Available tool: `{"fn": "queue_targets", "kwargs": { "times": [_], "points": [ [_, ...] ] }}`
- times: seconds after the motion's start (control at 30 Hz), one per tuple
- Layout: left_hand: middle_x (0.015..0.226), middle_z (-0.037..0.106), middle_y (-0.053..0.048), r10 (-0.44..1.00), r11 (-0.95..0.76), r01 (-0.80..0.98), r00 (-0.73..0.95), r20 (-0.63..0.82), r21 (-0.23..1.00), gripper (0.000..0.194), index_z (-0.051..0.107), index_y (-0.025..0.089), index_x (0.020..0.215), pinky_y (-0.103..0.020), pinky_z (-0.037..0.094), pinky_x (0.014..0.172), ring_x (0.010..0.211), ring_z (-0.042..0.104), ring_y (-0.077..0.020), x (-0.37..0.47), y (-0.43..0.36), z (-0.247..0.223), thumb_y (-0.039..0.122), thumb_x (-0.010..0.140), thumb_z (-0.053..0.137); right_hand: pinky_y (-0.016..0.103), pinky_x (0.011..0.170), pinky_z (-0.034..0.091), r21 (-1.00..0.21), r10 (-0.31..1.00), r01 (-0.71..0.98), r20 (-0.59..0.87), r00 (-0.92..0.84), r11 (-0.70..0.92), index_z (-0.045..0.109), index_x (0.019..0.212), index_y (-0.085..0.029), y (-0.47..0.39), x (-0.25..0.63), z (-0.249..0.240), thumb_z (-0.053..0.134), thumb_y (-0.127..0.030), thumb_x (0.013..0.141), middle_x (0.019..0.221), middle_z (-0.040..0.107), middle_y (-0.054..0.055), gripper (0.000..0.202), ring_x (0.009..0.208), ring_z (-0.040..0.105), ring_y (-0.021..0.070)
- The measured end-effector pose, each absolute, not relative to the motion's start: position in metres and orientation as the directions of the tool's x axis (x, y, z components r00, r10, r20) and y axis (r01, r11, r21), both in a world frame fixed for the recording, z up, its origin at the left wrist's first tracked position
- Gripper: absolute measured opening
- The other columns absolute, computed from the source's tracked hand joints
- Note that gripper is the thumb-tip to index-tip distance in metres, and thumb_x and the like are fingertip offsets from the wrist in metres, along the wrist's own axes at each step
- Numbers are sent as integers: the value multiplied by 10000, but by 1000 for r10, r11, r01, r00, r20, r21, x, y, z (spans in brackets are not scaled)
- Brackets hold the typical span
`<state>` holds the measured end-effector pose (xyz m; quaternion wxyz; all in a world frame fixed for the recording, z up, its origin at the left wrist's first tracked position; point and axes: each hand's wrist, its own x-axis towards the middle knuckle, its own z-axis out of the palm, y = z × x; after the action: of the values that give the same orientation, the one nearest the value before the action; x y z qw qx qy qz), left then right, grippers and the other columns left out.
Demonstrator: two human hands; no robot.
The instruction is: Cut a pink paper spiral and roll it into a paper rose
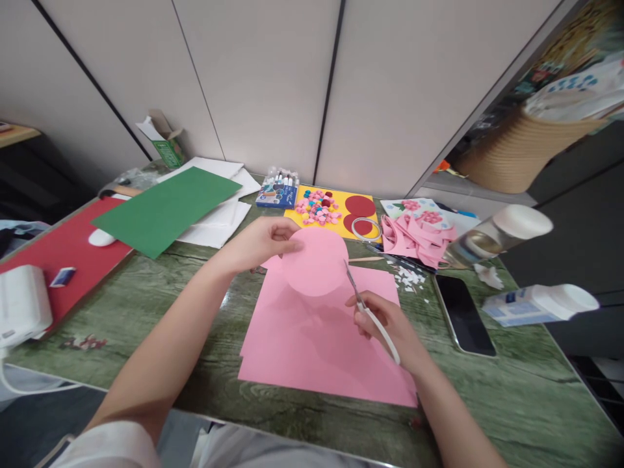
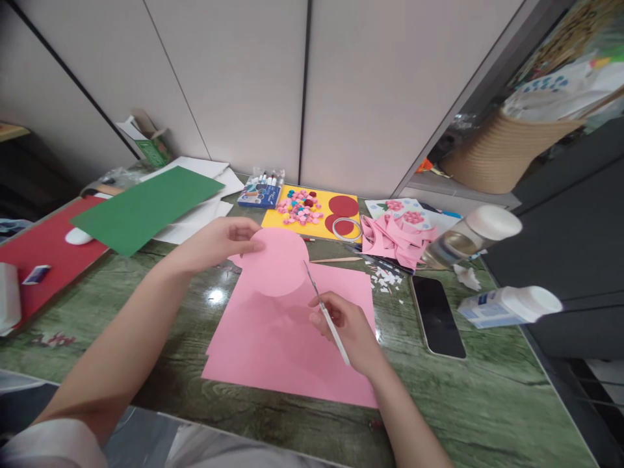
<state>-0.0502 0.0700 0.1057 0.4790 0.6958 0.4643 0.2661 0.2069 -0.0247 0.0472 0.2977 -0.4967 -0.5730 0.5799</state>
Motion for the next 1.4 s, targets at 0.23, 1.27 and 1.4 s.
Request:
{"fn": "queue_targets", "kwargs": {
  "times": [0.23,1.27,1.4],
  "points": [
    [790,626,-15,884,-123,405,459,-85,906,225,606,176,893,-197,422,559,687,561,-104,-50,69,107,325,726,618,229,494,361,-962,925,221,-224,-308,-160,546,942,-180,-24,207,47,556,-432,806,638,458,-25,286,541,431,100],
    [801,619,-17,874,-111,388,477,-96,915,226,606,180,900,-208,423,577,692,554,-109,-50,69,105,331,731,617,224,474,380,-950,936,269,-232,-267,-159,552,919,-184,-26,206,45,543,-401,820,597,460,-37,239,505,453,94],
    [791,607,-10,882,-146,408,467,-68,901,196,613,170,875,-199,402,572,687,535,-99,-49,68,107,320,748,598,216,463,380,-946,937,281,-239,-254,-165,556,918,-177,-26,205,46,546,-396,817,567,464,-41,242,490,452,91]
  ]
}}
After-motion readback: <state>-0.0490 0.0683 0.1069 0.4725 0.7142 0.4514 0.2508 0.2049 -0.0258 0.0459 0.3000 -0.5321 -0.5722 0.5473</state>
